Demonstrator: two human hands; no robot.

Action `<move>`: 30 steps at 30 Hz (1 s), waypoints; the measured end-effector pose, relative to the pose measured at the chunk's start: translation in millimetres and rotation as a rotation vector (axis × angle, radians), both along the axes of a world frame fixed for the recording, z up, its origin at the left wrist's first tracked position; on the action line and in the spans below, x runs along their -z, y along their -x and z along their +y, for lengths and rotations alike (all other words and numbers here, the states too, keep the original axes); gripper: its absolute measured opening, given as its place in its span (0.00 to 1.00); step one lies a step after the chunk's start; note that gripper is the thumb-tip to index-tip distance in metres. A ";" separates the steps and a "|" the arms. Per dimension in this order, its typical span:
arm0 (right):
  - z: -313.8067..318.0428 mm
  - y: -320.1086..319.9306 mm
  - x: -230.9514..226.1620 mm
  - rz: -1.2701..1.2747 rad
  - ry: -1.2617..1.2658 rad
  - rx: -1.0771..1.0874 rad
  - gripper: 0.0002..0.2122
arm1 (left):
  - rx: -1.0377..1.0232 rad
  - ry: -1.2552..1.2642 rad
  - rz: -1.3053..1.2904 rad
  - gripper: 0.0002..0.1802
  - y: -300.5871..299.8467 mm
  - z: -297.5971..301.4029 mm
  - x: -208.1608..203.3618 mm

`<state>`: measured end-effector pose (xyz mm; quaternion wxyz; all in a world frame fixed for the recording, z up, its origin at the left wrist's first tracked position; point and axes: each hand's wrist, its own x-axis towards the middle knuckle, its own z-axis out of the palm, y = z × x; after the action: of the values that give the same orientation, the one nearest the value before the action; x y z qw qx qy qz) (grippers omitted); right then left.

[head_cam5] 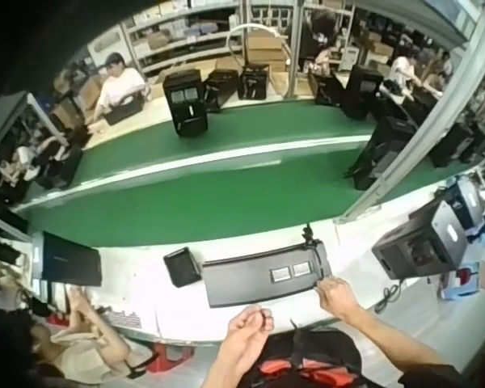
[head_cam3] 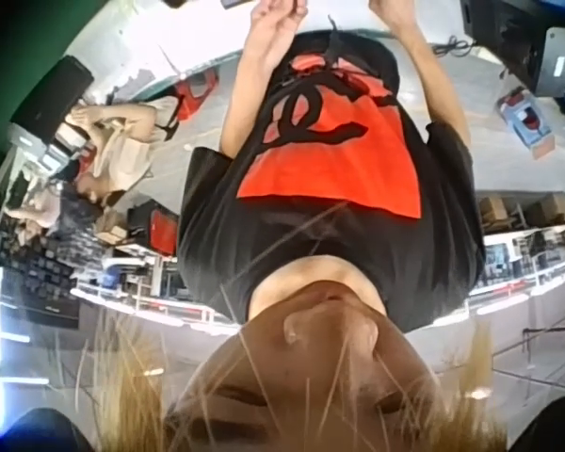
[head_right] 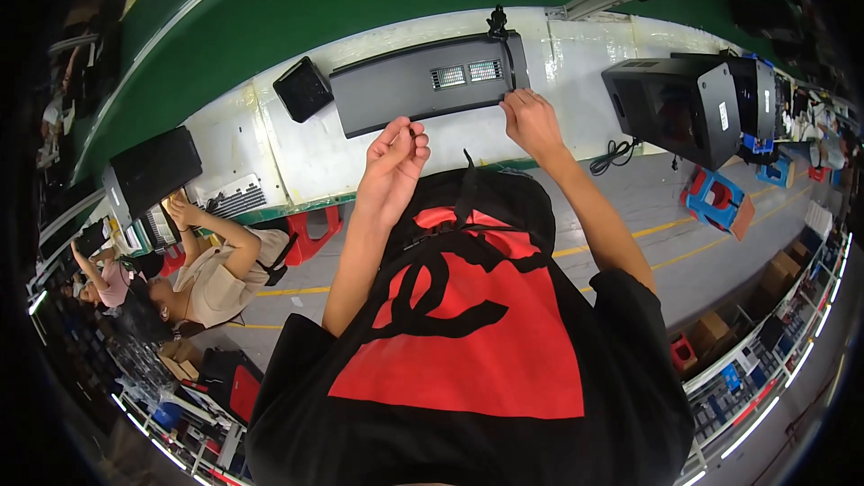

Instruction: Installing small rubber feet into the base of electronic devices at an assembly station.

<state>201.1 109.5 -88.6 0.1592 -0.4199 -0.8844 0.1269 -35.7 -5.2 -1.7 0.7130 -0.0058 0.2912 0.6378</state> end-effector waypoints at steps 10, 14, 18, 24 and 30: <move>-46.2 74.4 -183.9 0.742 0.271 0.080 0.09 | 0.027 -0.190 -0.175 0.08 -7.6 -2.9 -54.3; -54.3 89.6 -193.6 0.591 -0.075 -0.141 0.13 | -0.039 -0.098 0.000 0.09 -11.2 -5.5 -58.7; -55.8 86.2 -179.3 0.472 -0.170 -0.169 0.13 | -0.055 0.009 0.194 0.10 -13.0 -13.2 -50.8; -66.0 83.7 -158.7 0.395 -0.036 -0.206 0.10 | 0.037 0.164 0.231 0.10 -13.0 -27.4 -25.7; -59.4 88.4 -101.9 0.419 0.224 -0.080 0.06 | 0.157 0.252 0.415 0.13 1.0 -22.9 3.9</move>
<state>112.8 50.1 13.3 0.2867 -0.3638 -0.8285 0.3147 -36.7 -28.1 -5.6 0.6792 0.0591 0.5078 0.5266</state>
